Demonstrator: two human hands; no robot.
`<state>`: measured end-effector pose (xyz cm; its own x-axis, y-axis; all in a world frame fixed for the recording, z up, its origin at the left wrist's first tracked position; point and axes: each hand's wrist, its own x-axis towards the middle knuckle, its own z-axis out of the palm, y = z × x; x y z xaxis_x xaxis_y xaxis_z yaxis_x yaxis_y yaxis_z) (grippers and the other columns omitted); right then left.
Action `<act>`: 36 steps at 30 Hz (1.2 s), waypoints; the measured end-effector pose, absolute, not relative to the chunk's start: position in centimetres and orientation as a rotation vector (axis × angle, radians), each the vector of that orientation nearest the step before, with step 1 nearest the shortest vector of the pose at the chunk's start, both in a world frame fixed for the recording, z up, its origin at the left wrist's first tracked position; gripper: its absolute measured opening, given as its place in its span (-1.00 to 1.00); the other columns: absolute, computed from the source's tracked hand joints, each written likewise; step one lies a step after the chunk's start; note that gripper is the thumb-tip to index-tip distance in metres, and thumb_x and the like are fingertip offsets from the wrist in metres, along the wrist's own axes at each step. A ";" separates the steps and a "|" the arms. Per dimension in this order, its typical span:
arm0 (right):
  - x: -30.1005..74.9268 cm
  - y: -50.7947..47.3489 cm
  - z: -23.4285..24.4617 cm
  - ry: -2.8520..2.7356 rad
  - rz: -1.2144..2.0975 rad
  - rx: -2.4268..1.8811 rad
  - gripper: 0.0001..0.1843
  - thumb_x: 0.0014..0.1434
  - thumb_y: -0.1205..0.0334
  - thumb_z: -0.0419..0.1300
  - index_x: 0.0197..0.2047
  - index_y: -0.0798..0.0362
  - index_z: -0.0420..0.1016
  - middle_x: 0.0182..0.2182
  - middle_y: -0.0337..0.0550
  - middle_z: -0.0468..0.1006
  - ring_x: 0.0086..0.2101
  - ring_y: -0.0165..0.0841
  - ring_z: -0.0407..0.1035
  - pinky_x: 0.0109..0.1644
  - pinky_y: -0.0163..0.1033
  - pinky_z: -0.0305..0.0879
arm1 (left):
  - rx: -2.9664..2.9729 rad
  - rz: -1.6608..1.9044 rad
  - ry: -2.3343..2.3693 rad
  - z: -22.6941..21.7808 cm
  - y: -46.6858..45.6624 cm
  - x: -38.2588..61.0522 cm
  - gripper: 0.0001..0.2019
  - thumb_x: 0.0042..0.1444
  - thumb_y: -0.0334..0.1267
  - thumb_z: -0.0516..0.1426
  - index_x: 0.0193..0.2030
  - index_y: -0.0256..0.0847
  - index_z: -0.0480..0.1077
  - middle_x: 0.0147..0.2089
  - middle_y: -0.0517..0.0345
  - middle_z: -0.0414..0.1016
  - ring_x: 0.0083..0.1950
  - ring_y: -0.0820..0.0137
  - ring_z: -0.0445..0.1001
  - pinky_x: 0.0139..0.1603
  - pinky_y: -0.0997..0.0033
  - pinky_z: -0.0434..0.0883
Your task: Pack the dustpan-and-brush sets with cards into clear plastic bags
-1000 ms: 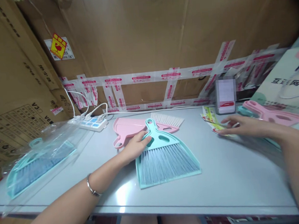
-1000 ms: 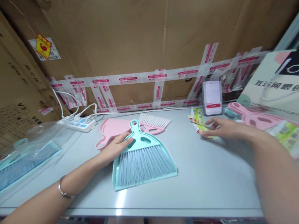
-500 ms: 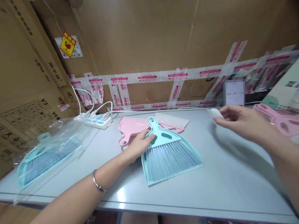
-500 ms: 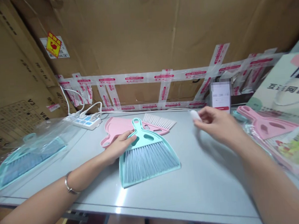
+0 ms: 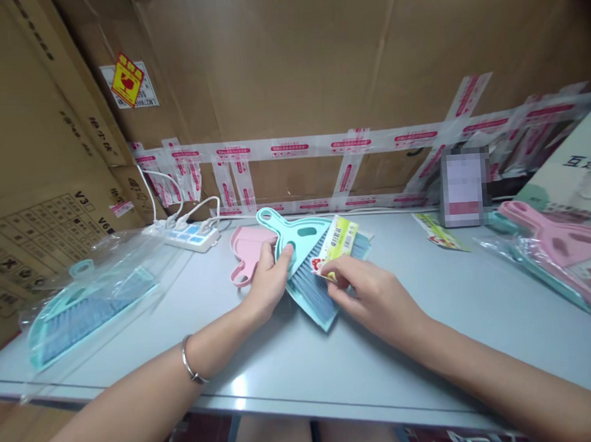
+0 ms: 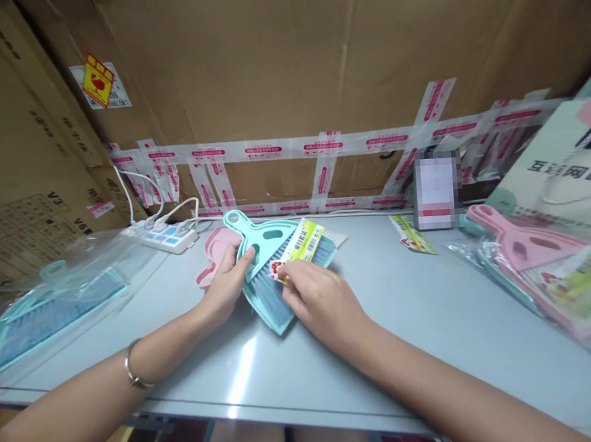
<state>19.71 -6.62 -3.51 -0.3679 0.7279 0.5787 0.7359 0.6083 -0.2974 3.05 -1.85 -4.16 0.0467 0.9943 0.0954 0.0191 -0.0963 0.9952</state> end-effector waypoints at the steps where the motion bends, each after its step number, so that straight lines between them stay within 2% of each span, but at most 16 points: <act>1: 19.5 -6.6 -3.4 -2.163 -0.081 -1.119 -0.82 0.16 0.40 -0.02 -0.27 0.05 0.39 -0.40 -0.13 0.51 -0.41 -0.34 0.39 -0.35 -0.27 0.26 | 1.311 1.261 1.142 -4.1 -1.9 3.1 -0.67 0.17 -0.10 0.05 0.02 -0.17 0.21 0.10 0.05 0.37 0.15 0.32 0.31 0.13 0.33 0.26; 4: 18.7 -6.0 -3.3 -2.211 -0.219 -1.044 -0.78 0.20 0.39 -0.05 -0.31 0.07 0.42 -0.42 -0.09 0.51 -0.38 -0.29 0.41 -0.34 -0.23 0.25 | 1.251 1.331 1.118 -3.9 -2.0 3.1 -0.61 0.12 -0.06 0.10 0.03 -0.17 0.20 0.12 0.03 0.36 0.15 0.31 0.33 0.12 0.33 0.29; 7: 18.0 -5.3 -3.4 -2.207 -0.202 -1.008 -0.78 0.20 0.41 -0.04 -0.33 0.09 0.41 -0.43 -0.10 0.51 -0.39 -0.30 0.41 -0.35 -0.25 0.24 | 1.185 1.370 1.081 -3.5 -2.1 3.0 -0.53 0.05 -0.05 0.18 0.04 -0.17 0.17 0.10 0.02 0.38 0.10 0.29 0.38 0.09 0.30 0.34; 10: 17.7 -4.9 -3.9 -2.162 -0.141 -0.986 -0.80 0.19 0.43 -0.02 -0.35 0.10 0.40 -0.46 -0.14 0.48 -0.42 -0.34 0.38 -0.38 -0.28 0.23 | 1.228 1.365 1.159 -3.3 -2.2 3.0 -0.42 -0.07 -0.11 0.27 0.05 -0.21 0.16 0.09 -0.03 0.38 0.09 0.26 0.39 0.10 0.28 0.33; 13: 17.8 -5.2 -4.5 -2.134 -0.062 -0.977 -0.83 0.20 0.40 0.01 -0.28 0.10 0.43 -0.43 -0.13 0.47 -0.42 -0.35 0.37 -0.37 -0.29 0.25 | 1.256 1.299 1.232 -3.4 -2.2 3.1 -0.36 -0.15 -0.19 0.31 0.05 -0.24 0.15 0.05 -0.04 0.40 0.08 0.23 0.40 0.10 0.25 0.33; 16: 18.3 -5.9 -4.6 -2.129 0.050 -0.982 -0.84 0.23 0.23 0.08 -0.17 0.06 0.43 -0.36 -0.12 0.45 -0.35 -0.32 0.38 -0.28 -0.24 0.31 | 1.256 1.251 1.238 -3.5 -2.2 3.2 -0.34 -0.18 -0.25 0.32 0.06 -0.22 0.14 0.03 0.00 0.43 0.10 0.23 0.39 0.12 0.26 0.32; 20: 18.9 -6.2 -4.3 -1.809 0.138 -1.073 -0.59 0.12 -0.07 0.17 -0.07 0.00 0.30 -0.24 -0.07 0.35 -0.23 -0.25 0.34 -0.17 -0.12 0.36 | 1.227 1.287 1.182 -3.3 -2.1 3.0 -0.35 -0.16 -0.26 0.32 0.07 -0.22 0.13 0.02 -0.02 0.43 0.04 0.22 0.43 0.05 0.25 0.39; 23: 19.2 -5.7 -3.7 -1.265 0.445 -1.199 -0.46 0.02 -0.13 0.23 -0.07 -0.03 0.14 -0.15 -0.03 0.33 -0.20 -0.25 0.35 -0.15 -0.11 0.39 | 1.152 1.341 1.105 -3.1 -1.9 2.7 -0.35 -0.15 -0.26 0.32 0.06 -0.22 0.12 0.01 -0.04 0.43 0.00 0.21 0.46 0.01 0.22 0.42; 26: 19.1 -5.1 -3.1 -1.019 1.080 -1.133 -0.48 0.07 -0.15 0.16 -0.03 -0.01 0.16 -0.13 0.01 0.43 -0.21 -0.23 0.42 -0.18 -0.12 0.42 | 1.121 1.350 1.022 -3.1 -1.9 2.4 -0.35 -0.16 -0.24 0.33 0.05 -0.21 0.12 -0.01 -0.02 0.44 -0.01 0.23 0.47 0.01 0.21 0.42; 29: 18.9 -4.8 -2.9 -0.902 1.486 -0.986 -0.56 0.10 -0.04 0.18 -0.03 0.04 0.32 -0.18 -0.03 0.54 -0.22 -0.22 0.46 -0.20 -0.12 0.45 | 1.147 1.305 0.968 -3.3 -2.1 2.6 -0.37 -0.16 -0.23 0.34 0.02 -0.22 0.15 -0.04 -0.02 0.46 -0.03 0.24 0.48 -0.01 0.21 0.43; 33: 18.7 -4.8 -3.2 -0.685 1.490 -1.020 -0.68 -0.02 0.22 0.31 -0.16 0.07 0.44 -0.27 -0.11 0.60 -0.30 -0.26 0.50 -0.22 -0.18 0.48 | 1.296 1.166 0.977 -2.3 -2.0 2.2 -0.45 -0.08 -0.18 0.29 0.03 -0.22 0.20 -0.03 -0.02 0.47 -0.04 0.26 0.48 -0.04 0.22 0.42; 36: 18.9 -4.8 -3.3 -0.640 1.475 -0.993 -0.72 -0.04 0.25 0.32 -0.21 0.08 0.47 -0.28 -0.13 0.61 -0.33 -0.28 0.51 -0.24 -0.20 0.50 | 1.778 1.014 1.156 0.4 -1.4 -0.3 -0.67 0.06 -0.07 0.17 -0.11 -0.23 0.35 -0.15 0.04 0.51 -0.12 0.28 0.48 -0.10 0.27 0.40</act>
<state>18.92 -4.78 -3.32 0.0490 0.9750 -0.2167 -0.5072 -0.1626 -0.8463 -0.30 -1.45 0.44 0.2713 0.9401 0.2063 0.3265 -0.2915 0.8991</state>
